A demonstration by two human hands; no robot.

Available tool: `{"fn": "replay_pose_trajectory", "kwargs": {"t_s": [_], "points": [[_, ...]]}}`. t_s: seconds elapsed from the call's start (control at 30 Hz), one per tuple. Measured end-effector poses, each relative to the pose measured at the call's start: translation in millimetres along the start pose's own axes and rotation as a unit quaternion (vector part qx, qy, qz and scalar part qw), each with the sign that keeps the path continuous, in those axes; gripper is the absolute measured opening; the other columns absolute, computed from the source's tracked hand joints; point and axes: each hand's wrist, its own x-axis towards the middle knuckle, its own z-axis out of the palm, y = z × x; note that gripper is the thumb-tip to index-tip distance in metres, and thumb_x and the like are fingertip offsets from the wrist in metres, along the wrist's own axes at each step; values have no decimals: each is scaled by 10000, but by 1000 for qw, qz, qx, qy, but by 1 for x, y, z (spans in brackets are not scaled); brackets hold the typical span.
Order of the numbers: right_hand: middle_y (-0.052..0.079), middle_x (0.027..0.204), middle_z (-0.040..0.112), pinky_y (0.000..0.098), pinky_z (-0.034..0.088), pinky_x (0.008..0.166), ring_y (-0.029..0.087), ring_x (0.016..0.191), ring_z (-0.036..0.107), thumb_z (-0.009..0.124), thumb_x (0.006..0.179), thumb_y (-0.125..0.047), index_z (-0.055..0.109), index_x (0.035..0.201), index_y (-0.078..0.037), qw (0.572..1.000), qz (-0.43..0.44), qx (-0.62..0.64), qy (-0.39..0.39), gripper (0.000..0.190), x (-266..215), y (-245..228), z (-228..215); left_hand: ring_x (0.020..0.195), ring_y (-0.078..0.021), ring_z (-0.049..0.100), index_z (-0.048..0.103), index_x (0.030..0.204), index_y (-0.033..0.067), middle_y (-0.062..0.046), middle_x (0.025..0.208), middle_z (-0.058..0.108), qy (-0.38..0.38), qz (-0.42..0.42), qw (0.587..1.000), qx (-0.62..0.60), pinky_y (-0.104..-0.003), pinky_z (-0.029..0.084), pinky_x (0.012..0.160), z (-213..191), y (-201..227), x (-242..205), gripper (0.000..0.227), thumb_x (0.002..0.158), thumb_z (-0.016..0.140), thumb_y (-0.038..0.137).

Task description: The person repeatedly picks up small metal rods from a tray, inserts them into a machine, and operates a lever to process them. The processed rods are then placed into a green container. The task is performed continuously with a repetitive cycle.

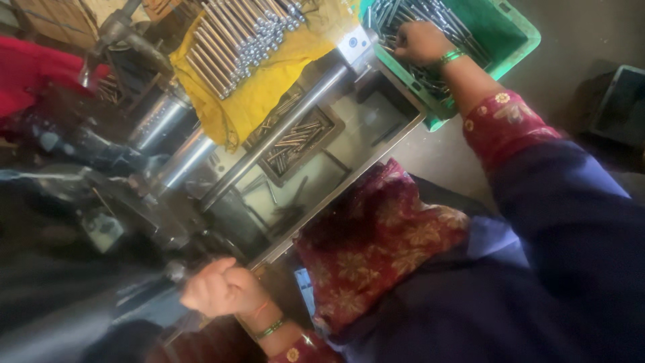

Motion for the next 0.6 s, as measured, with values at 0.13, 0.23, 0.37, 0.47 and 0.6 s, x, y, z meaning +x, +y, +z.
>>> {"fn": "replay_pose_trajectory", "kwargs": {"t_s": [0.13, 0.23, 0.37, 0.47, 0.6], "points": [[253, 931, 717, 512, 535, 763, 433, 844, 691, 744, 990, -226, 696, 1071, 0, 993, -9, -73, 91, 245, -8, -13, 3, 793, -275, 539, 683, 719, 148, -28, 750, 614, -1, 2, 1000, 1, -412, 402, 753, 0, -3, -1, 240, 839, 587, -37], [220, 945, 739, 480, 543, 761, 413, 848, 692, 797, 985, -271, 739, 1029, -26, 991, 19, 23, 132, 255, -23, -29, -15, 819, -286, 555, 688, 737, 152, -33, 773, 618, 3, 5, 1000, -8, -403, 412, 760, 0, -5, -3, 228, 886, 628, -9], [144, 950, 767, 362, 585, 763, 237, 825, 748, 837, 956, -217, 750, 1014, -18, 963, 0, 150, 222, 225, -53, -60, -56, 834, -280, 568, 678, 728, 157, -30, 771, 617, -5, 7, 1000, 3, -419, 419, 774, 1, -6, -3, 193, 846, 624, 15], [111, 960, 762, 313, 577, 770, 164, 850, 732, 855, 938, -162, 743, 1055, -4, 927, -26, 286, 242, 227, -62, -88, -85, 818, -283, 540, 680, 717, 151, -27, 761, 622, -7, 0, 1000, -8, -414, 413, 753, -1, -4, -2, 206, 790, 568, -6], [126, 959, 742, 322, 553, 758, 171, 848, 694, 834, 1015, -147, 720, 1072, 25, 915, -76, 281, 281, 214, -52, -119, -121, 811, -275, 538, 684, 736, 135, -21, 782, 642, -19, -15, 999, -42, -399, 413, 747, -3, -2, 1, 184, 757, 565, -4]]}}
